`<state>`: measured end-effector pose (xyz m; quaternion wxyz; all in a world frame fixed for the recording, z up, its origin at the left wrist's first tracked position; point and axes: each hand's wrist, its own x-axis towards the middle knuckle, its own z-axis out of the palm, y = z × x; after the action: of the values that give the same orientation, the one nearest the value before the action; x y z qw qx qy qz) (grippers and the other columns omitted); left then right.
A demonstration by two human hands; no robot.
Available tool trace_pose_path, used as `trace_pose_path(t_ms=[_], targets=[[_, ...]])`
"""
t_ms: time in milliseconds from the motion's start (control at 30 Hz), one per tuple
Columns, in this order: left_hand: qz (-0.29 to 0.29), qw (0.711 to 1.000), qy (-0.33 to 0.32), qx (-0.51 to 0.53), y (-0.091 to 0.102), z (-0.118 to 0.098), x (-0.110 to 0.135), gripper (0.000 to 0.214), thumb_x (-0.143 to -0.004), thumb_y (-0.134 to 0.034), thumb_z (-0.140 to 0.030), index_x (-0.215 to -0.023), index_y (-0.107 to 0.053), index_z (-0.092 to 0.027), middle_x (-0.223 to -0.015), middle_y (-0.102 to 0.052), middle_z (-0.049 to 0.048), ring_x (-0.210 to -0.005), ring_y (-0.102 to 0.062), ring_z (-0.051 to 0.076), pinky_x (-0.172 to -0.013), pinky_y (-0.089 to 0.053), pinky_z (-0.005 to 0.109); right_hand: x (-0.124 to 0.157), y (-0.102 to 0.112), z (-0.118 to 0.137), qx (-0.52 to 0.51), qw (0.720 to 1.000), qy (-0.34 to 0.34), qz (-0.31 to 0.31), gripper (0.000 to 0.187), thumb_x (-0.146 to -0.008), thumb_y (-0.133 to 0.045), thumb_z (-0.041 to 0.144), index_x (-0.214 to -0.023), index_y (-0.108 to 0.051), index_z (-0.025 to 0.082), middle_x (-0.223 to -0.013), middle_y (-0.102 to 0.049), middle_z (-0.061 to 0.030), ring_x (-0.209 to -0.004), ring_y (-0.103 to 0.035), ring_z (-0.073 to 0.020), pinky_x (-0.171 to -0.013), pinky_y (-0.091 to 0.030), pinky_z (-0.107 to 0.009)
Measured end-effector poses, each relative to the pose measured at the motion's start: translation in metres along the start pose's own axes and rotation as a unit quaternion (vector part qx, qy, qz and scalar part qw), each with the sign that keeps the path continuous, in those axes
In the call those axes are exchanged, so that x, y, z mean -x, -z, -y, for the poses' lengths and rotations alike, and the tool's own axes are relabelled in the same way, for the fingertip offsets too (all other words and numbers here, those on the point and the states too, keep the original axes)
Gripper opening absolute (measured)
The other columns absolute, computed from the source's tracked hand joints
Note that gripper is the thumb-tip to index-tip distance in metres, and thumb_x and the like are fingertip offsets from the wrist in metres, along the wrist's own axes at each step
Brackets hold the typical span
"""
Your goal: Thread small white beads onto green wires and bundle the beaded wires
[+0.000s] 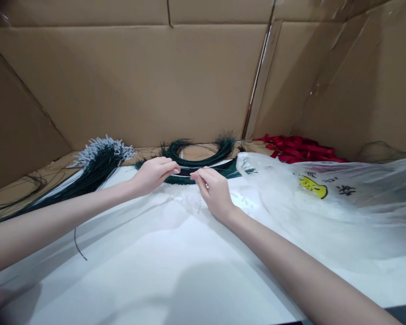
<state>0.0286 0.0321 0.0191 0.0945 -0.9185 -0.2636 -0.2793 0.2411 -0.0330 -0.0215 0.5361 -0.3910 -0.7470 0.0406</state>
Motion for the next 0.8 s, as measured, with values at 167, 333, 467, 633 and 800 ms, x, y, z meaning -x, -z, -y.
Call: trace_pose_path(t_ms=[167, 333, 467, 633, 800], targets=[[0.011, 1.0, -0.016, -0.007, -0.004, -0.004, 0.002, 0.041, -0.104, -0.031, -0.039, -0.088, -0.062, -0.017, -0.078, -0.064, 0.0061, -0.075, -0.056, 0.019, -0.07, -0.037, 0.03, 0.002, -0.001, 0.004, 0.018, 0.998, 0.048, 0.028, 0.031, -0.101, -0.046, 0.032, -0.082, -0.067, 0.018, -0.086, -0.065, -0.009, -0.081, -0.06, -0.0208, -0.074, -0.047, -0.035], [0.037, 0.998, -0.034, 0.024, -0.006, -0.005, 0.007, 0.037, -0.102, -0.037, -0.035, -0.081, -0.061, -0.016, -0.078, -0.065, 0.0064, -0.075, -0.055, 0.019, -0.07, -0.036, 0.031, 0.002, -0.001, 0.001, 0.014, 0.998, 0.065, 0.019, 0.028, -0.101, -0.047, 0.029, -0.087, -0.069, 0.019, -0.11, -0.064, -0.0138, -0.109, -0.06, -0.0248, -0.09, -0.05, -0.04], [0.022, 0.997, -0.008, 0.074, -0.005, -0.002, 0.005, 0.037, -0.103, -0.035, -0.035, -0.088, -0.063, -0.016, -0.084, -0.067, 0.0075, -0.081, -0.056, 0.02, -0.075, -0.039, 0.03, 0.003, 0.0, 0.0, 0.009, 0.997, 0.071, 0.038, 0.024, -0.099, -0.05, 0.029, -0.087, -0.069, 0.021, -0.114, -0.066, -0.0126, -0.107, -0.061, -0.0242, -0.091, -0.051, -0.041], [0.012, 0.987, 0.041, 0.157, 0.004, -0.004, 0.002, 0.037, -0.103, -0.034, -0.033, -0.094, -0.065, -0.015, -0.073, -0.063, 0.0021, -0.07, -0.057, 0.015, -0.066, -0.041, 0.025, 0.002, 0.001, 0.004, 0.001, 0.998, 0.062, 0.033, 0.023, -0.098, -0.053, 0.027, -0.083, -0.069, 0.021, -0.106, -0.067, -0.0119, -0.102, -0.063, -0.0234, -0.091, -0.051, -0.041], [0.015, 0.922, 0.132, 0.363, 0.018, -0.014, 0.004, 0.032, -0.097, -0.048, -0.041, -0.09, -0.066, -0.015, -0.066, -0.052, -0.0011, -0.06, -0.043, 0.011, -0.056, -0.03, 0.024, 0.0, 0.005, 0.009, -0.017, 0.999, 0.041, 0.027, 0.023, -0.097, -0.054, 0.023, -0.081, -0.071, 0.02, -0.11, -0.068, -0.0114, -0.103, -0.064, -0.0216, -0.092, -0.05, -0.039]])
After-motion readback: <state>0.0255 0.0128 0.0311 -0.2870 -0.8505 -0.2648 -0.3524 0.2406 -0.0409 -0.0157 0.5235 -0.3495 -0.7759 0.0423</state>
